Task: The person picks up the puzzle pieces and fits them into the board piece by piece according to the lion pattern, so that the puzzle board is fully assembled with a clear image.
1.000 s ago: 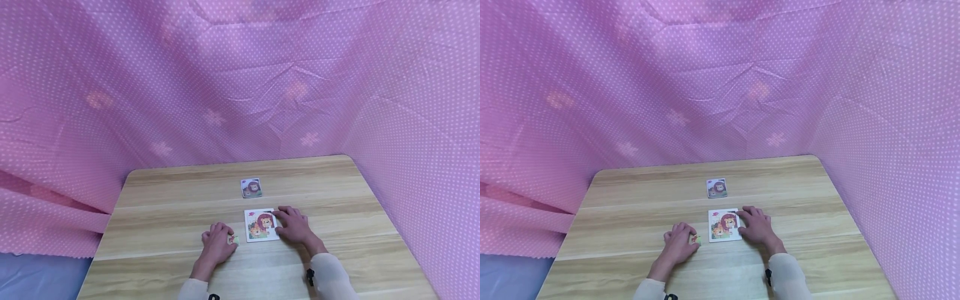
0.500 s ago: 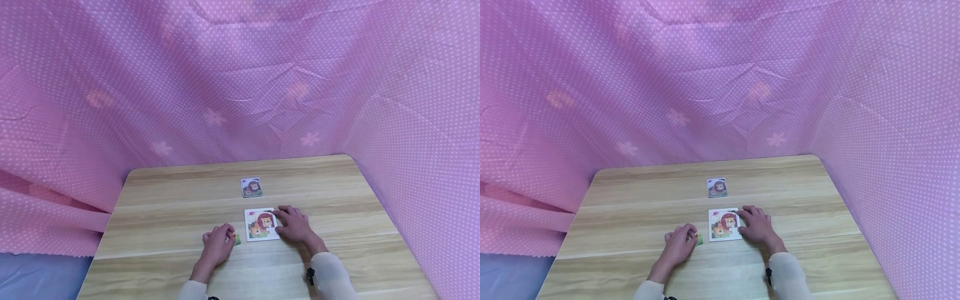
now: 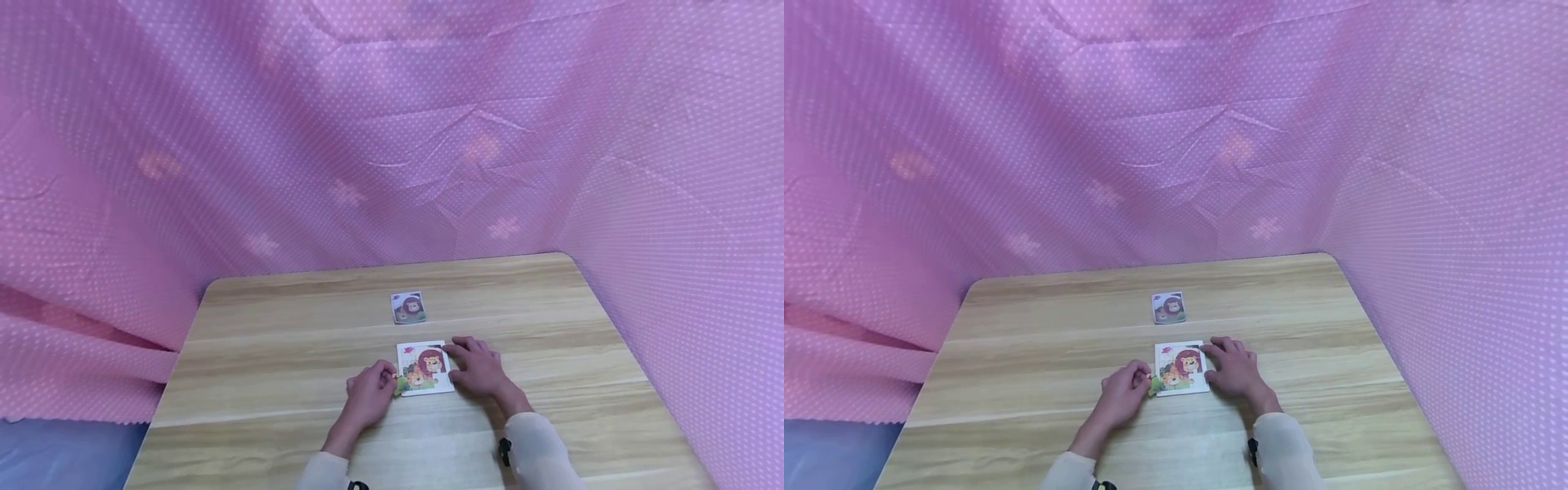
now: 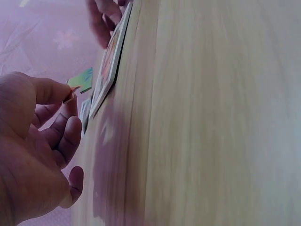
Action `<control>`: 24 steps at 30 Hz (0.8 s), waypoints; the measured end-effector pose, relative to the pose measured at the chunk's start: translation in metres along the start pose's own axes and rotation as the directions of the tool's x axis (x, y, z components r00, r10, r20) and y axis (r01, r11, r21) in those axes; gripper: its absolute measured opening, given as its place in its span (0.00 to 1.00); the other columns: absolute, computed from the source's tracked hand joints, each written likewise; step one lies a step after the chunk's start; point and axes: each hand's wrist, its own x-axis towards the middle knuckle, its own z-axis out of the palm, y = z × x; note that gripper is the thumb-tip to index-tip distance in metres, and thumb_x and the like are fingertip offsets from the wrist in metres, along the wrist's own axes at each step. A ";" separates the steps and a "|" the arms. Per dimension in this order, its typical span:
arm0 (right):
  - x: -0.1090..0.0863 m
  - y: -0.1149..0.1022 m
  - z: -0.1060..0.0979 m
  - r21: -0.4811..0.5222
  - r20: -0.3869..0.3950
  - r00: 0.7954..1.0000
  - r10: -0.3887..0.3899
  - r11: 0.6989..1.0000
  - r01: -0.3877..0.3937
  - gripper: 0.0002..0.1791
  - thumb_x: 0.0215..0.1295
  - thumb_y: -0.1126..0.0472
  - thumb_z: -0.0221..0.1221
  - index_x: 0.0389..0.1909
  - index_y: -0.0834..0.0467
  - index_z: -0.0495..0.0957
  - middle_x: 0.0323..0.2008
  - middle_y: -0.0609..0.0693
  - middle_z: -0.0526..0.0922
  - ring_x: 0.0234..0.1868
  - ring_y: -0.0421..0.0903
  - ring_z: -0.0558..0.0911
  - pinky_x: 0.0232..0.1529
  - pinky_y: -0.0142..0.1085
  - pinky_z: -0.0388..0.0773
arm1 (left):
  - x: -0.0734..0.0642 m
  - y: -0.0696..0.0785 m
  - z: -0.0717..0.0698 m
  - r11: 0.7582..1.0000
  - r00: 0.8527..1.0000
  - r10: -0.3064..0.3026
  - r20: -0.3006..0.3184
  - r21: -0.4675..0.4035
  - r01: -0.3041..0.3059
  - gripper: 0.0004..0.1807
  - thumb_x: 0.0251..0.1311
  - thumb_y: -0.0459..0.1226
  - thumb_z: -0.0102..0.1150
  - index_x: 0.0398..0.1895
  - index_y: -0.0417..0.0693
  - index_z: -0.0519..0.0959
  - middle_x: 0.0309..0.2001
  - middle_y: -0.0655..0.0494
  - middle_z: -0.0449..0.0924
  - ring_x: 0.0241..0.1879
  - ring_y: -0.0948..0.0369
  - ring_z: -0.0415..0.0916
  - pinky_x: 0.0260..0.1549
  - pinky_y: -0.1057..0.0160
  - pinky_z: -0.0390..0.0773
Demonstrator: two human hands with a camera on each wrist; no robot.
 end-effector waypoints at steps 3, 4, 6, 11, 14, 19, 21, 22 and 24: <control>-0.001 0.001 0.001 -0.003 -0.006 1.000 -0.011 1.000 0.011 0.32 0.55 0.48 0.65 0.64 0.41 0.72 0.69 0.49 0.65 0.68 0.57 0.64 0.57 0.58 0.61 | 0.003 0.004 0.007 1.000 1.000 0.017 0.009 0.006 -0.017 0.07 0.59 0.42 0.58 0.40 0.61 0.76 0.30 0.70 0.75 0.34 0.67 0.70 0.47 0.52 0.58; -0.001 0.001 0.001 -0.007 -0.006 1.000 -0.011 1.000 0.011 0.32 0.55 0.48 0.64 0.64 0.41 0.71 0.69 0.49 0.65 0.67 0.56 0.64 0.57 0.58 0.62 | 0.004 0.005 0.009 1.000 1.000 0.022 0.013 0.005 -0.022 0.07 0.59 0.42 0.58 0.40 0.61 0.76 0.30 0.70 0.75 0.34 0.67 0.70 0.47 0.52 0.58; -0.002 0.001 0.001 -0.011 -0.007 1.000 -0.011 1.000 0.011 0.32 0.55 0.48 0.64 0.63 0.40 0.72 0.69 0.49 0.65 0.68 0.56 0.64 0.57 0.58 0.62 | 0.006 0.007 0.013 1.000 0.999 0.029 0.020 0.005 -0.029 0.07 0.59 0.42 0.59 0.40 0.61 0.76 0.30 0.71 0.75 0.33 0.68 0.70 0.47 0.52 0.57; -0.002 0.001 0.000 -0.013 -0.009 1.000 -0.009 1.000 0.009 0.32 0.55 0.49 0.63 0.64 0.39 0.71 0.69 0.49 0.65 0.68 0.56 0.64 0.56 0.56 0.62 | 0.010 0.013 0.020 0.998 0.998 0.060 0.024 0.019 -0.060 0.05 0.59 0.42 0.59 0.38 0.62 0.77 0.28 0.71 0.75 0.32 0.68 0.69 0.45 0.53 0.57; -0.002 0.000 -0.001 -0.013 -0.009 1.000 -0.013 1.000 0.013 0.33 0.55 0.51 0.63 0.65 0.40 0.71 0.69 0.49 0.65 0.68 0.56 0.63 0.55 0.56 0.62 | 0.014 0.017 0.024 0.996 0.997 0.075 0.021 0.038 -0.076 0.04 0.59 0.42 0.59 0.36 0.63 0.76 0.27 0.71 0.74 0.32 0.67 0.69 0.44 0.54 0.57; -0.002 0.001 -0.001 -0.017 -0.001 1.000 -0.015 1.000 0.015 0.33 0.55 0.50 0.64 0.65 0.42 0.70 0.69 0.49 0.65 0.68 0.57 0.63 0.55 0.56 0.62 | 0.022 0.026 0.030 0.994 0.995 0.096 0.034 0.057 -0.098 0.04 0.59 0.42 0.58 0.37 0.62 0.78 0.27 0.71 0.74 0.34 0.66 0.67 0.43 0.54 0.58; -0.002 0.002 -0.001 -0.020 0.002 1.000 -0.015 1.000 0.015 0.34 0.56 0.49 0.64 0.66 0.42 0.70 0.70 0.49 0.64 0.68 0.57 0.63 0.56 0.56 0.62 | 0.025 0.030 0.032 0.992 0.993 0.108 0.040 0.062 -0.110 0.04 0.58 0.42 0.58 0.36 0.62 0.78 0.27 0.71 0.74 0.34 0.66 0.67 0.43 0.54 0.58; -0.002 0.002 -0.001 -0.023 0.001 1.000 -0.020 1.000 0.020 0.34 0.56 0.49 0.64 0.66 0.42 0.70 0.69 0.50 0.65 0.68 0.57 0.64 0.56 0.56 0.63 | 0.026 0.031 0.034 0.991 0.993 0.113 0.043 0.065 -0.115 0.04 0.58 0.42 0.58 0.36 0.62 0.78 0.27 0.72 0.74 0.35 0.66 0.67 0.43 0.54 0.58; -0.002 0.003 0.000 -0.029 -0.011 0.999 -0.032 0.999 0.031 0.34 0.55 0.49 0.64 0.65 0.42 0.70 0.69 0.50 0.65 0.67 0.57 0.64 0.54 0.56 0.63 | 0.029 0.034 0.037 0.989 0.991 0.125 0.049 0.075 -0.129 0.04 0.58 0.43 0.58 0.36 0.63 0.77 0.27 0.72 0.74 0.35 0.66 0.68 0.44 0.54 0.58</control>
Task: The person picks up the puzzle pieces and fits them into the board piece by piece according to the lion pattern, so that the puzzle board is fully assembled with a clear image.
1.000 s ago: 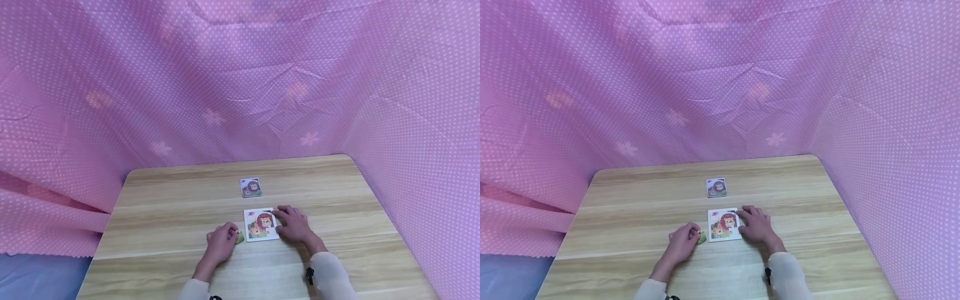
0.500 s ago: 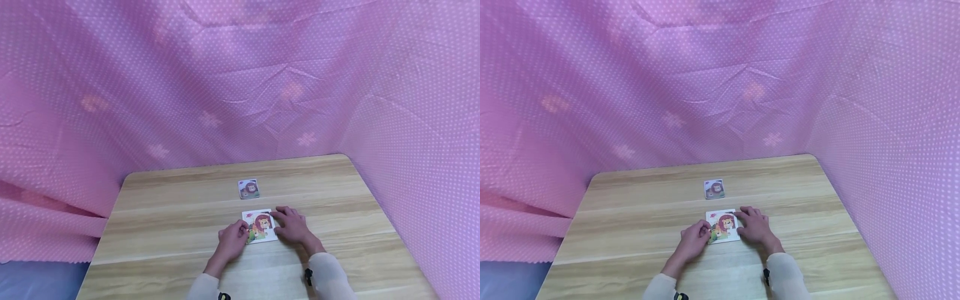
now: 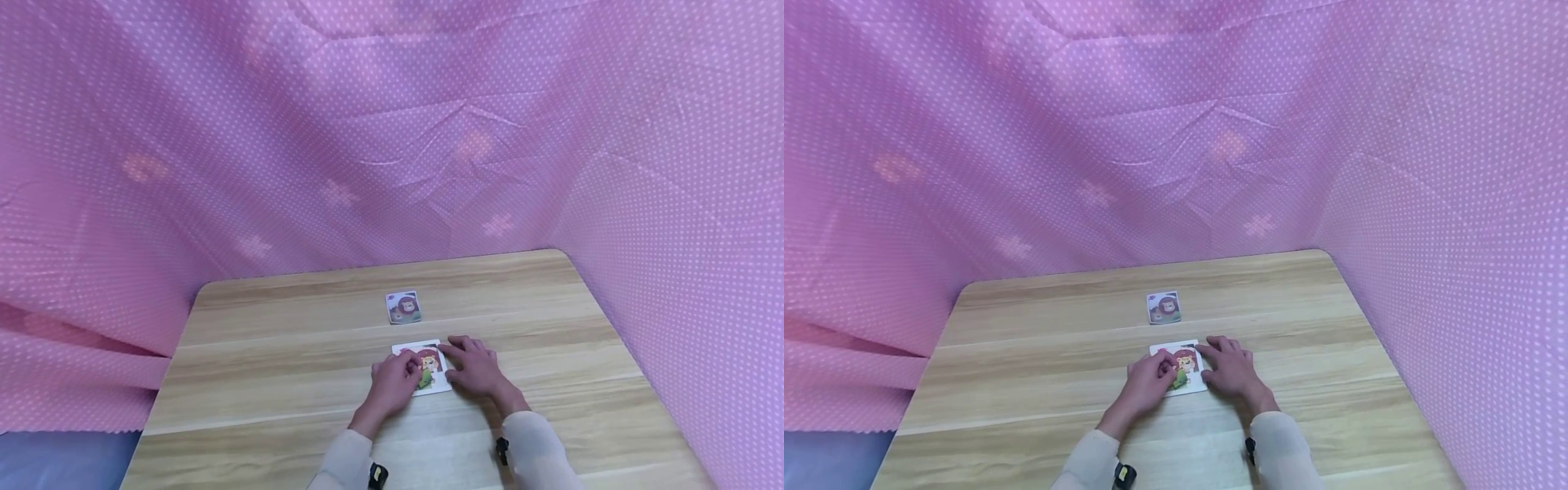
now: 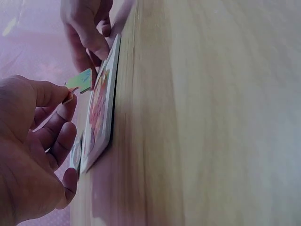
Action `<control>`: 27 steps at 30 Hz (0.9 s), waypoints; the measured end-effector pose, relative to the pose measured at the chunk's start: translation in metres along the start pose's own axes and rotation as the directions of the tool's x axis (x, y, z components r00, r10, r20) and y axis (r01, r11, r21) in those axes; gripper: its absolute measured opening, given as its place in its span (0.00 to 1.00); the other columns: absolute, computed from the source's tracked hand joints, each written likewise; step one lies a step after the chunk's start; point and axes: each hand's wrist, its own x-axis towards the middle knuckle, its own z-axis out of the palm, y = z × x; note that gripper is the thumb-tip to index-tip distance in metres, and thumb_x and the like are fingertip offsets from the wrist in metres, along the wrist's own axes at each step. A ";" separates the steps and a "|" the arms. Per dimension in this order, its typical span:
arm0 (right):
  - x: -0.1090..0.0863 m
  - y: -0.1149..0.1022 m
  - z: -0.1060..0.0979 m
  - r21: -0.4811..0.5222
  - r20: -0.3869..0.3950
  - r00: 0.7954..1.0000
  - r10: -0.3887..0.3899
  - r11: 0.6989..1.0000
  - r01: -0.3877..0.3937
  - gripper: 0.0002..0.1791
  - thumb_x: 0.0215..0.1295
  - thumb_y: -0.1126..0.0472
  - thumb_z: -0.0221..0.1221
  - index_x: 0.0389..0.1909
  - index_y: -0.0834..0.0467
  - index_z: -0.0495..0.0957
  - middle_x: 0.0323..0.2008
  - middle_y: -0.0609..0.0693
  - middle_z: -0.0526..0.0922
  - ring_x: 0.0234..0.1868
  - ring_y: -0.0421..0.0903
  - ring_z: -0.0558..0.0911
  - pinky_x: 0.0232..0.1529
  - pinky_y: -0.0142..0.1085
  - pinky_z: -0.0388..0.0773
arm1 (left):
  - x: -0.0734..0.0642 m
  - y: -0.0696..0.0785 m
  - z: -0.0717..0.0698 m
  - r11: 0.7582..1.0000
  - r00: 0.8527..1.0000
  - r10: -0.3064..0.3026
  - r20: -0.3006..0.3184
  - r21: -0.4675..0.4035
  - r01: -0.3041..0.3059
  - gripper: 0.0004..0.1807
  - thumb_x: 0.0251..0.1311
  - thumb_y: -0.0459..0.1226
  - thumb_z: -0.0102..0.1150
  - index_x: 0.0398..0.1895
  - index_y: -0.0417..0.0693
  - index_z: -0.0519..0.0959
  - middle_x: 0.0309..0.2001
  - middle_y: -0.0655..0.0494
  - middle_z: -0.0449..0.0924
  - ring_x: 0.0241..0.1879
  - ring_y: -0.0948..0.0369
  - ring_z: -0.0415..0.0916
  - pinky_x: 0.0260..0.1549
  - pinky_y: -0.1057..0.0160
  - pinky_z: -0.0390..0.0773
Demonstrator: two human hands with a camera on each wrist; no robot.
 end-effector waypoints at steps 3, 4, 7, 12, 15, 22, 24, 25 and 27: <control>-0.001 0.001 0.000 -0.007 -0.013 1.000 -0.011 1.000 0.011 0.33 0.55 0.48 0.65 0.65 0.42 0.71 0.68 0.50 0.66 0.66 0.57 0.65 0.53 0.55 0.64 | 0.004 0.004 0.004 1.000 1.000 0.018 0.010 0.024 -0.018 0.04 0.59 0.44 0.59 0.37 0.64 0.77 0.28 0.73 0.75 0.36 0.66 0.69 0.45 0.54 0.58; -0.002 0.001 0.000 -0.008 -0.016 1.000 -0.015 1.000 0.014 0.33 0.55 0.48 0.65 0.65 0.42 0.71 0.68 0.50 0.66 0.65 0.57 0.66 0.52 0.55 0.64 | 0.006 0.005 0.005 0.999 1.000 0.020 0.015 0.032 -0.021 0.04 0.59 0.44 0.59 0.37 0.64 0.78 0.29 0.73 0.75 0.37 0.67 0.70 0.45 0.54 0.58; -0.002 0.000 -0.001 0.000 -0.010 1.000 -0.013 1.000 0.013 0.33 0.56 0.47 0.65 0.65 0.42 0.71 0.68 0.50 0.66 0.66 0.57 0.65 0.53 0.54 0.64 | 0.008 0.008 0.007 0.998 0.999 0.027 0.026 0.053 -0.028 0.05 0.59 0.43 0.59 0.38 0.63 0.78 0.30 0.73 0.76 0.40 0.66 0.71 0.44 0.54 0.58; -0.004 -0.001 -0.004 0.011 0.000 1.000 -0.003 1.000 0.003 0.32 0.57 0.47 0.65 0.65 0.42 0.71 0.69 0.50 0.66 0.66 0.56 0.65 0.53 0.54 0.63 | 0.011 0.010 0.011 0.998 0.998 0.025 0.053 0.049 -0.028 0.06 0.60 0.42 0.59 0.40 0.62 0.79 0.28 0.73 0.76 0.46 0.61 0.73 0.46 0.52 0.58; -0.005 -0.002 -0.003 0.013 -0.001 1.000 0.000 1.000 0.000 0.32 0.57 0.47 0.65 0.64 0.42 0.72 0.69 0.50 0.66 0.66 0.56 0.65 0.54 0.54 0.63 | 0.011 0.010 0.012 0.999 0.997 0.031 0.068 0.042 -0.034 0.07 0.60 0.41 0.59 0.41 0.62 0.80 0.28 0.73 0.76 0.55 0.55 0.74 0.47 0.52 0.58; -0.007 -0.002 0.001 0.008 -0.017 1.000 -0.008 1.000 0.008 0.32 0.56 0.46 0.65 0.64 0.42 0.72 0.68 0.49 0.67 0.65 0.56 0.66 0.52 0.53 0.64 | 0.011 0.008 0.016 0.995 0.995 0.075 0.060 0.060 -0.079 0.07 0.59 0.41 0.58 0.39 0.64 0.80 0.28 0.74 0.77 0.58 0.55 0.76 0.46 0.51 0.58; -0.007 -0.002 0.001 0.009 -0.017 1.000 -0.004 1.000 0.004 0.32 0.56 0.46 0.65 0.64 0.41 0.72 0.68 0.49 0.67 0.66 0.55 0.66 0.52 0.53 0.64 | 0.011 0.008 0.017 0.995 0.995 0.078 0.067 0.050 -0.082 0.07 0.60 0.41 0.59 0.38 0.65 0.80 0.28 0.75 0.77 0.49 0.61 0.78 0.46 0.52 0.57; -0.008 -0.002 0.001 0.009 -0.014 1.000 0.001 1.000 -0.001 0.32 0.56 0.46 0.65 0.64 0.41 0.72 0.68 0.49 0.67 0.66 0.55 0.65 0.53 0.53 0.64 | 0.011 0.008 0.017 0.995 0.994 0.080 0.071 0.046 -0.084 0.06 0.60 0.41 0.59 0.38 0.65 0.80 0.27 0.76 0.77 0.45 0.64 0.77 0.46 0.52 0.57; -0.009 -0.002 0.001 0.010 -0.009 1.000 0.007 1.000 -0.007 0.32 0.56 0.46 0.65 0.64 0.40 0.72 0.68 0.48 0.67 0.66 0.55 0.65 0.53 0.53 0.64 | 0.010 0.009 0.017 0.996 0.993 0.084 0.081 0.036 -0.087 0.05 0.60 0.41 0.59 0.37 0.65 0.80 0.27 0.75 0.76 0.37 0.67 0.73 0.46 0.52 0.57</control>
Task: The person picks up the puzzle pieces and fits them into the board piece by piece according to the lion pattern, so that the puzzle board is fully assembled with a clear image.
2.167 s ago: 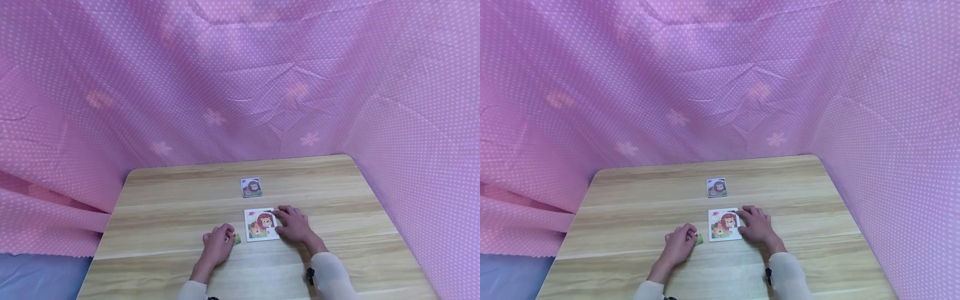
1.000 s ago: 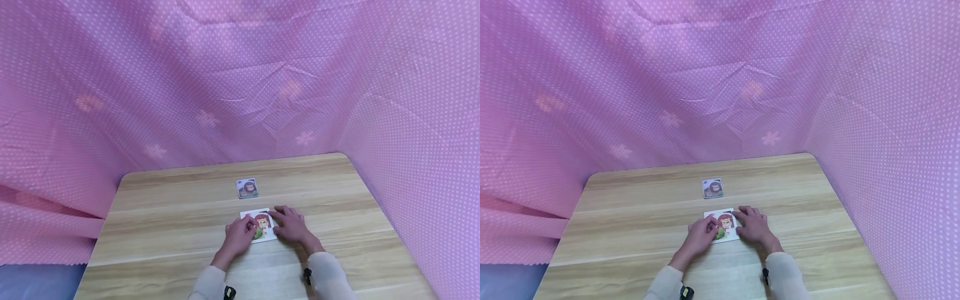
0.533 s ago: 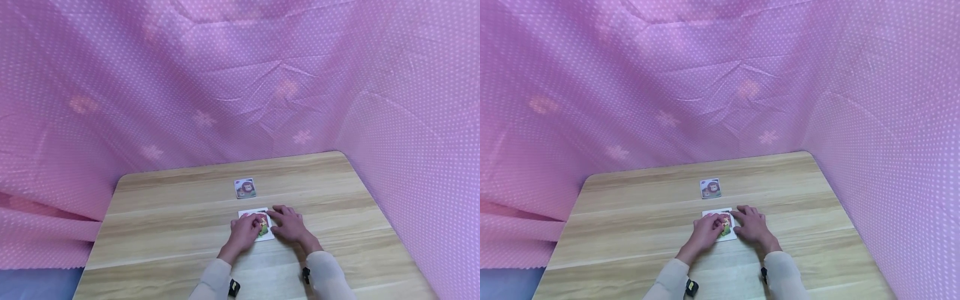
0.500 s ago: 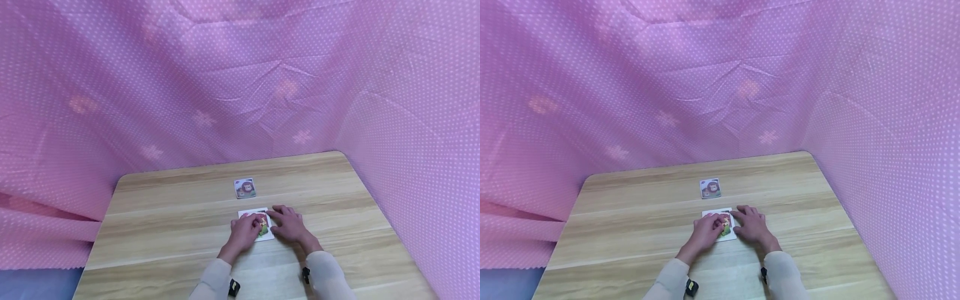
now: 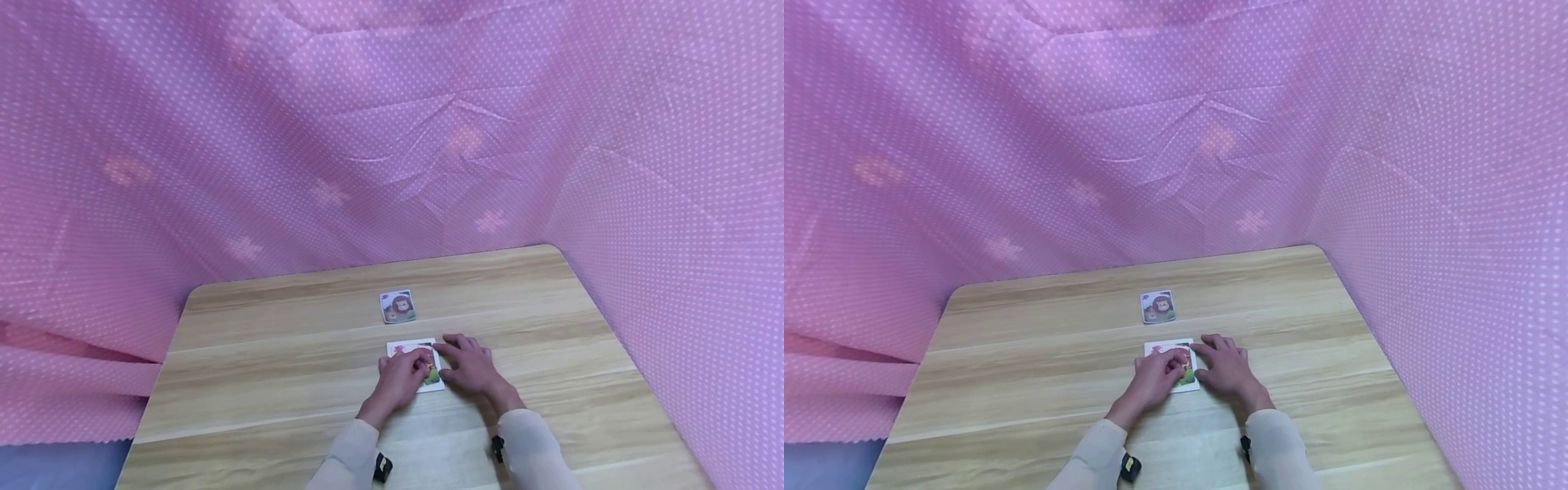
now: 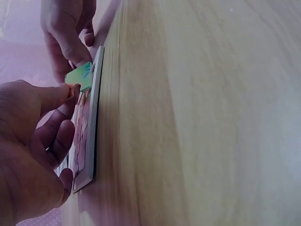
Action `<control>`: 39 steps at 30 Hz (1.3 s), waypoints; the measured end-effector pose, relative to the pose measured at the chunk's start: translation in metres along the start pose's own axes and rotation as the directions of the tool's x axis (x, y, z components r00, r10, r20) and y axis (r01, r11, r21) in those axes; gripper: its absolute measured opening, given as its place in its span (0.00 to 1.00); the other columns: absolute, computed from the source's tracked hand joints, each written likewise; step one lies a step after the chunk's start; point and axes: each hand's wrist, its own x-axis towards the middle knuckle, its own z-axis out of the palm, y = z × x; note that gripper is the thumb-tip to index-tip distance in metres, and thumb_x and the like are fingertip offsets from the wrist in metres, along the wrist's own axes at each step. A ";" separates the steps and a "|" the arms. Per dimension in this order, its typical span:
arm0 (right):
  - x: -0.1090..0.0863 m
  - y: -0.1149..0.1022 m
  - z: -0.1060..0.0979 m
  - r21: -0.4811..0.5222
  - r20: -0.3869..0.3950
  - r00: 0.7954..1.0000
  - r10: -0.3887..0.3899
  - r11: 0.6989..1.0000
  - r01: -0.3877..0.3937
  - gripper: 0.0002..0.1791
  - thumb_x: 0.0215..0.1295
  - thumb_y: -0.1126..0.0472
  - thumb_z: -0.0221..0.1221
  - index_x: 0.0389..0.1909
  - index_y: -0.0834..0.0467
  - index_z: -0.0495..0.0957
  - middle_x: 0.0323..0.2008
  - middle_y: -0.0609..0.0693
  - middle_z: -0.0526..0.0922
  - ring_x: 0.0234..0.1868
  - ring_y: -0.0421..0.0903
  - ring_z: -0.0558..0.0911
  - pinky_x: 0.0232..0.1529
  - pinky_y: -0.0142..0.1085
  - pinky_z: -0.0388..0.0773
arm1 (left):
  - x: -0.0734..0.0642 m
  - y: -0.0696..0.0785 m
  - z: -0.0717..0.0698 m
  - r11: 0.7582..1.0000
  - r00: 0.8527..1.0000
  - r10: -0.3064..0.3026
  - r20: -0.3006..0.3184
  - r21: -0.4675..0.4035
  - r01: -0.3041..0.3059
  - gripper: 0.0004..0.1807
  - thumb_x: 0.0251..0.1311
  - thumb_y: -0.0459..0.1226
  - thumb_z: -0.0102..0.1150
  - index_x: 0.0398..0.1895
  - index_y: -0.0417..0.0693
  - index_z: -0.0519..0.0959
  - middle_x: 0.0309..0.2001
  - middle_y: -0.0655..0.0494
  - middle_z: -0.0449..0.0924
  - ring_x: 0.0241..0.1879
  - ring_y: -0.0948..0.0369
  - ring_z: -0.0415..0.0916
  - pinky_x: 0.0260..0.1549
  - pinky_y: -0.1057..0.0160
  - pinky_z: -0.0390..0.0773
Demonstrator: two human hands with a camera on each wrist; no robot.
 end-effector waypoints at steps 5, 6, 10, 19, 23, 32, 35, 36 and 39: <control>-0.002 0.002 -0.003 0.002 0.023 1.000 0.002 1.000 -0.002 0.32 0.57 0.45 0.64 0.64 0.39 0.71 0.69 0.48 0.66 0.67 0.54 0.64 0.54 0.53 0.63 | -0.001 0.004 0.004 1.000 1.000 0.000 0.002 0.003 0.000 0.04 0.61 0.41 0.60 0.36 0.65 0.79 0.28 0.75 0.77 0.36 0.67 0.68 0.44 0.52 0.56; -0.003 0.003 -0.004 0.004 0.023 1.000 0.001 1.000 -0.001 0.32 0.57 0.45 0.64 0.64 0.39 0.71 0.69 0.48 0.66 0.67 0.54 0.64 0.54 0.52 0.63 | -0.002 0.004 0.005 1.000 1.000 -0.001 -0.002 0.005 0.001 0.04 0.61 0.41 0.60 0.36 0.65 0.79 0.29 0.75 0.77 0.36 0.67 0.68 0.44 0.52 0.55; -0.003 0.004 -0.004 0.008 0.027 1.000 0.004 1.000 -0.004 0.32 0.57 0.45 0.64 0.64 0.39 0.71 0.69 0.47 0.65 0.67 0.54 0.64 0.54 0.52 0.63 | -0.002 0.006 0.007 1.000 1.000 -0.003 -0.021 0.027 0.004 0.05 0.60 0.41 0.61 0.36 0.66 0.80 0.35 0.74 0.79 0.39 0.66 0.71 0.44 0.52 0.55; 0.000 0.001 -0.002 0.005 0.010 1.000 0.011 1.000 -0.011 0.32 0.56 0.45 0.65 0.64 0.40 0.71 0.69 0.48 0.65 0.67 0.54 0.64 0.54 0.52 0.63 | 0.000 0.001 0.006 0.995 1.000 -0.011 -0.026 0.102 0.013 0.09 0.58 0.42 0.61 0.41 0.67 0.80 0.42 0.69 0.80 0.48 0.62 0.73 0.44 0.52 0.58; 0.001 0.000 -0.002 0.002 0.010 1.000 0.008 1.000 -0.008 0.33 0.56 0.45 0.64 0.65 0.40 0.70 0.69 0.48 0.65 0.67 0.55 0.64 0.54 0.53 0.63 | -0.001 -0.003 0.005 0.989 0.999 -0.013 -0.032 0.147 0.017 0.10 0.60 0.46 0.60 0.45 0.68 0.79 0.39 0.68 0.77 0.46 0.62 0.69 0.43 0.53 0.58; 0.001 0.000 -0.004 0.008 0.014 1.000 0.017 1.000 -0.017 0.32 0.56 0.46 0.65 0.64 0.40 0.71 0.69 0.49 0.65 0.67 0.55 0.64 0.55 0.54 0.63 | -0.012 -0.001 0.006 0.962 1.000 0.001 0.012 0.274 -0.004 0.15 0.58 0.52 0.60 0.48 0.67 0.81 0.48 0.60 0.74 0.50 0.58 0.65 0.46 0.50 0.59; 0.001 -0.001 -0.004 0.011 0.017 1.000 0.015 1.000 -0.015 0.32 0.56 0.46 0.65 0.64 0.40 0.71 0.69 0.48 0.65 0.67 0.56 0.64 0.55 0.54 0.63 | -0.015 0.000 0.007 0.951 1.000 0.016 -0.017 0.308 -0.010 0.15 0.57 0.52 0.60 0.48 0.68 0.81 0.46 0.59 0.74 0.48 0.58 0.65 0.44 0.50 0.59; 0.001 -0.002 -0.004 0.011 0.017 1.000 0.014 1.000 -0.015 0.32 0.56 0.46 0.65 0.64 0.40 0.71 0.69 0.48 0.65 0.67 0.55 0.64 0.55 0.54 0.63 | -0.016 0.000 0.008 0.948 0.999 0.020 -0.025 0.317 -0.011 0.15 0.57 0.51 0.61 0.48 0.69 0.81 0.46 0.59 0.74 0.47 0.58 0.65 0.44 0.50 0.59; 0.000 -0.002 -0.004 0.010 0.022 1.000 0.018 1.000 -0.018 0.32 0.56 0.46 0.65 0.64 0.39 0.71 0.70 0.48 0.65 0.68 0.55 0.64 0.56 0.54 0.63 | -0.018 0.000 0.009 0.943 0.999 0.027 -0.041 0.334 -0.011 0.15 0.57 0.51 0.61 0.48 0.70 0.81 0.45 0.59 0.74 0.46 0.58 0.64 0.43 0.51 0.60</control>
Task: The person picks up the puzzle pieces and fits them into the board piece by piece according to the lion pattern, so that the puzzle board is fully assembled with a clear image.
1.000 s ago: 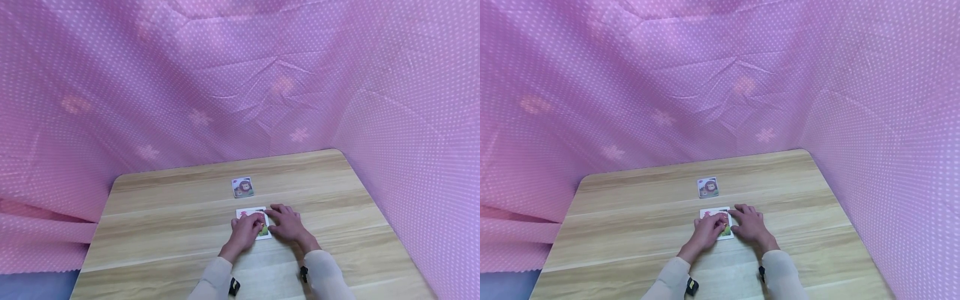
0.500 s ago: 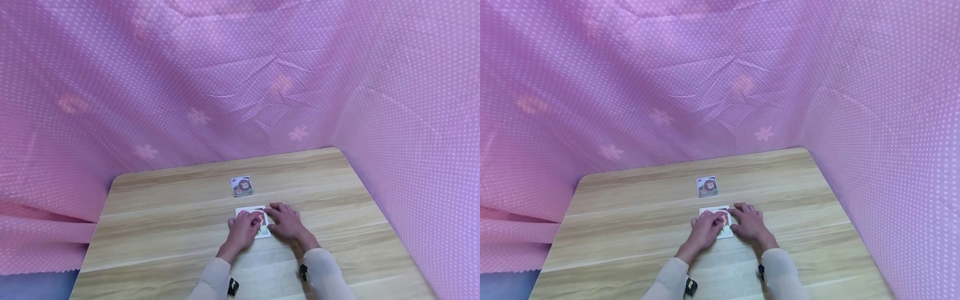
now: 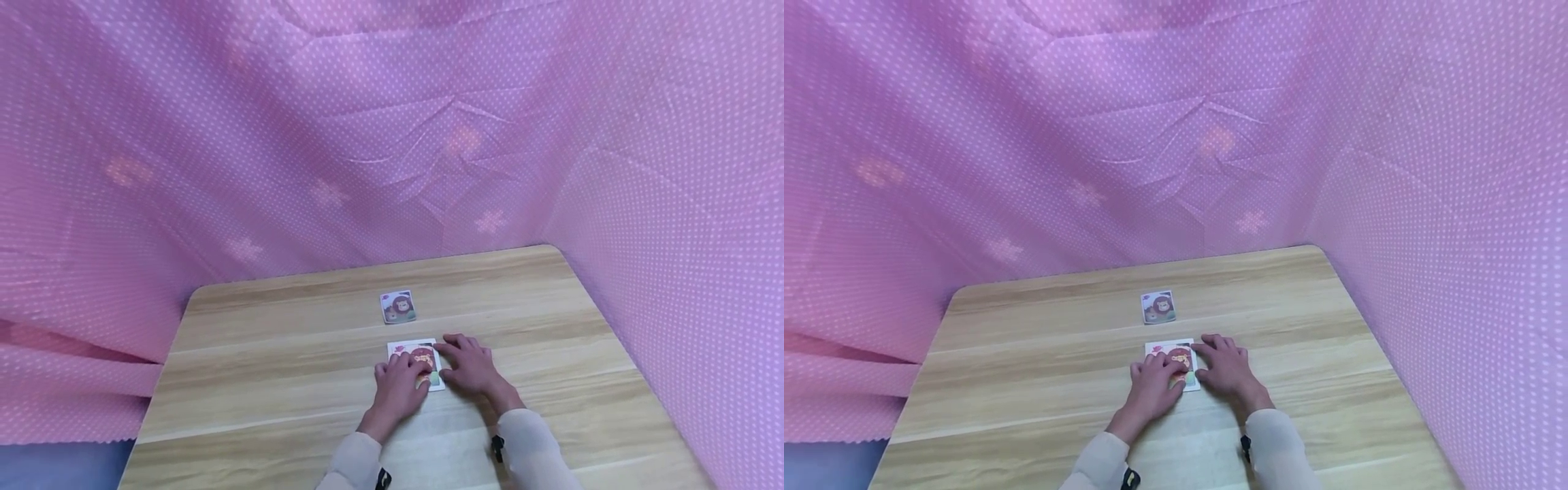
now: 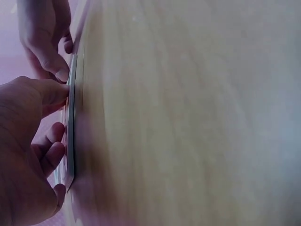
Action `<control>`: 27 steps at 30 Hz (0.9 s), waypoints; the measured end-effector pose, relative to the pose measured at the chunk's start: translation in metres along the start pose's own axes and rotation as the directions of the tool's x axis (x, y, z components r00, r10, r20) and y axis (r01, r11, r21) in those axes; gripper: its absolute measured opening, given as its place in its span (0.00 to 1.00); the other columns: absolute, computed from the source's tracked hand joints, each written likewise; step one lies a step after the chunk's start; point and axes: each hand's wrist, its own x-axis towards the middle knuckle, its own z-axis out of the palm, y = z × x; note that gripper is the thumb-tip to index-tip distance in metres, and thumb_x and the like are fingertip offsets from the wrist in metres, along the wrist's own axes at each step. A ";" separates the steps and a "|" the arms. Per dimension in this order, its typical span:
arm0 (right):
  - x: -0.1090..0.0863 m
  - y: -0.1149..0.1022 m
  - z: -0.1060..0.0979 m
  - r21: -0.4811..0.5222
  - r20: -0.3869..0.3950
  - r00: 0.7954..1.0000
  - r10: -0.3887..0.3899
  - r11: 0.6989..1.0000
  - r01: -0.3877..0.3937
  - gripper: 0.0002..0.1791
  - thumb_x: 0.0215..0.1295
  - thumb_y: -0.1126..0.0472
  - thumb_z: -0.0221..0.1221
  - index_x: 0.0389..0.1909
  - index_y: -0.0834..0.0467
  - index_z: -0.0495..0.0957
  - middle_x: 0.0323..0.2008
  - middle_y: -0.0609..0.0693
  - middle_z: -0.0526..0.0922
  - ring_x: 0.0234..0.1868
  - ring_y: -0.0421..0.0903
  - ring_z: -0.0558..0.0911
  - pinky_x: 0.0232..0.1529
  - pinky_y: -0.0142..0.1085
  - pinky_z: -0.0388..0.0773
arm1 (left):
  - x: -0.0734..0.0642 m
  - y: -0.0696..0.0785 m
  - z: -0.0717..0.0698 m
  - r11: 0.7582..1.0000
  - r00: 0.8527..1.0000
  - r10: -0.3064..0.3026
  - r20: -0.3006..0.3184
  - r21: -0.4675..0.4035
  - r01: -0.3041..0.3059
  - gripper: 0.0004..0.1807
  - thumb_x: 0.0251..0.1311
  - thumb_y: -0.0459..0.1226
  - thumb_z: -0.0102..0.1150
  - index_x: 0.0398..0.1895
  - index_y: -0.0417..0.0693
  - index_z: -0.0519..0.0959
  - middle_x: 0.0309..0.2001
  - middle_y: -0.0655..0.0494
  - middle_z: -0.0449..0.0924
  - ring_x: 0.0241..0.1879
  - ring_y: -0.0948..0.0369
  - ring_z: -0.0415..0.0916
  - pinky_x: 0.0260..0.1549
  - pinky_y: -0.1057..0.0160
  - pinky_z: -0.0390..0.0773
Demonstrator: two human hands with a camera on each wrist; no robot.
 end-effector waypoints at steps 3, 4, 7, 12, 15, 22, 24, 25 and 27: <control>0.002 0.001 0.001 -0.003 0.000 1.000 0.000 1.000 0.000 0.32 0.56 0.46 0.65 0.64 0.39 0.71 0.70 0.48 0.65 0.68 0.55 0.64 0.56 0.54 0.62 | -0.003 -0.003 -0.001 1.000 1.000 0.001 0.012 -0.026 0.000 0.14 0.57 0.51 0.61 0.48 0.70 0.81 0.46 0.60 0.74 0.45 0.59 0.64 0.44 0.52 0.59; 0.003 0.001 0.002 -0.005 0.000 1.000 0.001 1.000 -0.001 0.32 0.56 0.46 0.65 0.64 0.39 0.71 0.70 0.48 0.65 0.68 0.55 0.64 0.56 0.54 0.62 | -0.004 -0.004 -0.002 0.999 1.000 0.003 0.017 -0.037 -0.002 0.14 0.57 0.51 0.61 0.48 0.70 0.81 0.46 0.61 0.74 0.45 0.60 0.64 0.45 0.52 0.60; 0.004 0.003 0.003 0.011 -0.003 1.000 0.002 1.000 -0.002 0.32 0.55 0.47 0.65 0.64 0.40 0.71 0.70 0.48 0.65 0.68 0.55 0.64 0.56 0.54 0.62 | -0.012 -0.010 -0.006 0.994 1.000 -0.005 0.027 -0.106 0.008 0.12 0.58 0.49 0.60 0.46 0.68 0.82 0.45 0.63 0.74 0.45 0.62 0.65 0.46 0.53 0.61; 0.006 0.007 0.002 0.031 0.003 1.000 0.007 0.999 -0.007 0.32 0.55 0.47 0.66 0.64 0.40 0.71 0.70 0.49 0.64 0.68 0.56 0.63 0.58 0.56 0.61 | -0.029 -0.025 -0.013 0.976 0.997 -0.071 -0.034 -0.211 0.062 0.09 0.58 0.46 0.61 0.43 0.63 0.82 0.42 0.64 0.76 0.45 0.63 0.68 0.44 0.56 0.63; 0.007 0.012 0.002 0.022 0.010 1.000 0.021 1.000 -0.021 0.33 0.55 0.48 0.65 0.64 0.40 0.71 0.70 0.49 0.64 0.68 0.55 0.62 0.58 0.56 0.60 | -0.037 -0.037 -0.014 0.969 0.989 -0.103 -0.104 -0.234 0.076 0.08 0.58 0.45 0.62 0.41 0.63 0.83 0.42 0.65 0.77 0.46 0.63 0.69 0.43 0.57 0.63; 0.000 0.025 0.005 0.073 0.003 0.998 0.059 0.996 -0.060 0.33 0.54 0.48 0.66 0.64 0.41 0.72 0.69 0.48 0.65 0.69 0.54 0.62 0.60 0.58 0.58 | -0.051 -0.067 -0.024 0.949 0.961 -0.200 -0.192 -0.281 0.142 0.09 0.59 0.42 0.61 0.42 0.63 0.82 0.45 0.66 0.79 0.49 0.61 0.71 0.50 0.51 0.66; -0.003 0.027 0.007 0.084 -0.001 0.998 0.067 0.994 -0.067 0.33 0.55 0.48 0.66 0.65 0.41 0.71 0.70 0.48 0.65 0.69 0.54 0.62 0.60 0.58 0.57 | -0.055 -0.077 -0.029 0.950 0.954 -0.227 -0.196 -0.261 0.172 0.10 0.59 0.42 0.61 0.45 0.63 0.82 0.47 0.64 0.79 0.51 0.60 0.71 0.51 0.49 0.66; -0.004 0.028 0.008 0.093 -0.003 0.997 0.071 0.993 -0.071 0.34 0.55 0.48 0.66 0.65 0.42 0.70 0.70 0.48 0.64 0.69 0.54 0.61 0.60 0.58 0.57 | -0.057 -0.081 -0.032 0.951 0.951 -0.235 -0.200 -0.248 0.183 0.11 0.59 0.42 0.61 0.46 0.62 0.82 0.49 0.63 0.79 0.52 0.59 0.71 0.52 0.48 0.65; -0.006 0.028 0.008 0.109 -0.002 0.997 0.078 0.991 -0.077 0.34 0.56 0.48 0.65 0.66 0.42 0.70 0.71 0.49 0.64 0.70 0.55 0.61 0.61 0.59 0.57 | -0.060 -0.089 -0.035 0.956 0.947 -0.238 -0.215 -0.221 0.191 0.14 0.58 0.41 0.63 0.49 0.60 0.81 0.51 0.61 0.79 0.53 0.57 0.71 0.52 0.46 0.65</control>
